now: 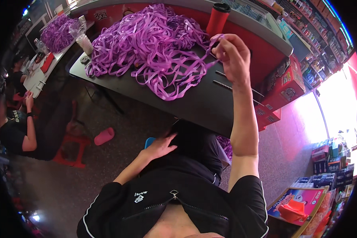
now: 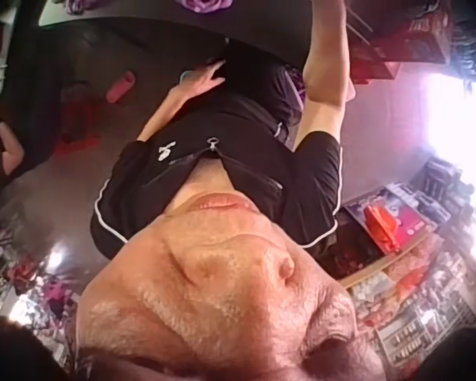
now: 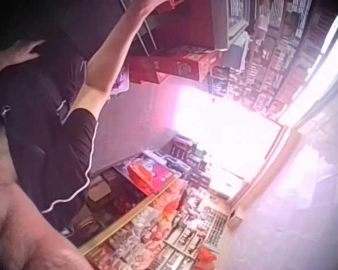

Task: The recorder is organizing and threading purple lanyards using a metal guide bar.

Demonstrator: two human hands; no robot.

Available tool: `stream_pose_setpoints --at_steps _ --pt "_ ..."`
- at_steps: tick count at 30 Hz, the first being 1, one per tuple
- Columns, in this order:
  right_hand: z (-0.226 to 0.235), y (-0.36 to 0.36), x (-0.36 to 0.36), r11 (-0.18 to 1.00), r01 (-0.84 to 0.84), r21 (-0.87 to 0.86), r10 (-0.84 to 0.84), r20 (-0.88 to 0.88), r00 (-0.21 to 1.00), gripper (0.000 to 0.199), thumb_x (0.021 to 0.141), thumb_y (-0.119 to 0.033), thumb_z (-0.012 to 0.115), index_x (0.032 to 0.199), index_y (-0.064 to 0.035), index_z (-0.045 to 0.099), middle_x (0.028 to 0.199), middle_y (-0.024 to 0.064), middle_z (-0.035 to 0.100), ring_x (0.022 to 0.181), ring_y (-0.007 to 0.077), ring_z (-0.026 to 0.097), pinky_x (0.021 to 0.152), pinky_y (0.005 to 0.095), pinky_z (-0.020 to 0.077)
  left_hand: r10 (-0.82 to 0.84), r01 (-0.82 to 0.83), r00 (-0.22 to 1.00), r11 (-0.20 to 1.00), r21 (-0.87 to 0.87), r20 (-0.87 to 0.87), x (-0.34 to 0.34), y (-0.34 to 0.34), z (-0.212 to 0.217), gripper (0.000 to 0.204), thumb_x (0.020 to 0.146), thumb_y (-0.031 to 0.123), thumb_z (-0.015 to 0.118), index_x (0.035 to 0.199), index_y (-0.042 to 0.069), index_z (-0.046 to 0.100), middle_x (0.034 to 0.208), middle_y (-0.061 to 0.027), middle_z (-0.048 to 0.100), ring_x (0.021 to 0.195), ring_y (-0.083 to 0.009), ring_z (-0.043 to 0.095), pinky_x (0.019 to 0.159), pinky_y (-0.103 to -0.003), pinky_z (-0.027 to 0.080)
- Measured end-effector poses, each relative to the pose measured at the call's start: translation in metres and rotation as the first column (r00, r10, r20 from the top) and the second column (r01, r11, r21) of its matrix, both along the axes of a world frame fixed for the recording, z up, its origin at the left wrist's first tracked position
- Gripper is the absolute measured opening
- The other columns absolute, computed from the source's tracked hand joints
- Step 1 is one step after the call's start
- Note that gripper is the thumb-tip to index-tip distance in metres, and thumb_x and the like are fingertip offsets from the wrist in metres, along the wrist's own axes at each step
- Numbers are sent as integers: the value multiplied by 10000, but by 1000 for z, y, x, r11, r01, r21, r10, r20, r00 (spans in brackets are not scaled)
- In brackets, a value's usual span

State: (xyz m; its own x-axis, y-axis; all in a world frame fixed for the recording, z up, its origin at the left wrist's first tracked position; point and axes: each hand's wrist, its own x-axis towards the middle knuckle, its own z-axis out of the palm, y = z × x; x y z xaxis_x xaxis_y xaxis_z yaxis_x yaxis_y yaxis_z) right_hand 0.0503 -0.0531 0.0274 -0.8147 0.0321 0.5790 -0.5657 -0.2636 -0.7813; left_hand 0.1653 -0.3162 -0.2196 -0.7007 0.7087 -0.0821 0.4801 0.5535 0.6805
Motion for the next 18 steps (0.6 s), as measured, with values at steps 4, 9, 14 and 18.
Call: stream_pose_setpoints --at_steps 4,9,14,18 --pt "30 -2 43 959 -191 -209 169 -119 978 126 907 -43 459 954 14 561 927 213 620 518 97 485 594 264 466 135 -78 988 852 518 -73 5 11 126 275 824 20 624 1099 18 619 1150 -132 599 1080 -233 579 897 -307 460" --pt "36 10 94 921 -362 -146 341 -148 928 160 910 -46 417 964 6 558 910 246 601 456 92 460 521 234 443 164 85 947 701 708 -276 4 18 218 203 778 -63 641 967 11 640 885 -85 637 762 -136 618 647 -228 485" --pt "26 10 141 889 -400 -224 390 -88 917 155 899 -29 421 960 20 554 894 245 605 463 106 498 470 213 436 -118 140 989 536 833 -91 3 67 239 593 766 144 739 1270 10 455 1165 -93 563 1105 -193 515 926 -304 393" --pt "13 8 172 983 -133 -131 152 154 976 105 890 -10 476 948 30 553 899 230 623 492 125 545 489 218 466 -556 -190 696 465 864 453 26 90 227 432 846 158 673 1204 3 488 989 -81 620 921 -133 595 827 -267 471"
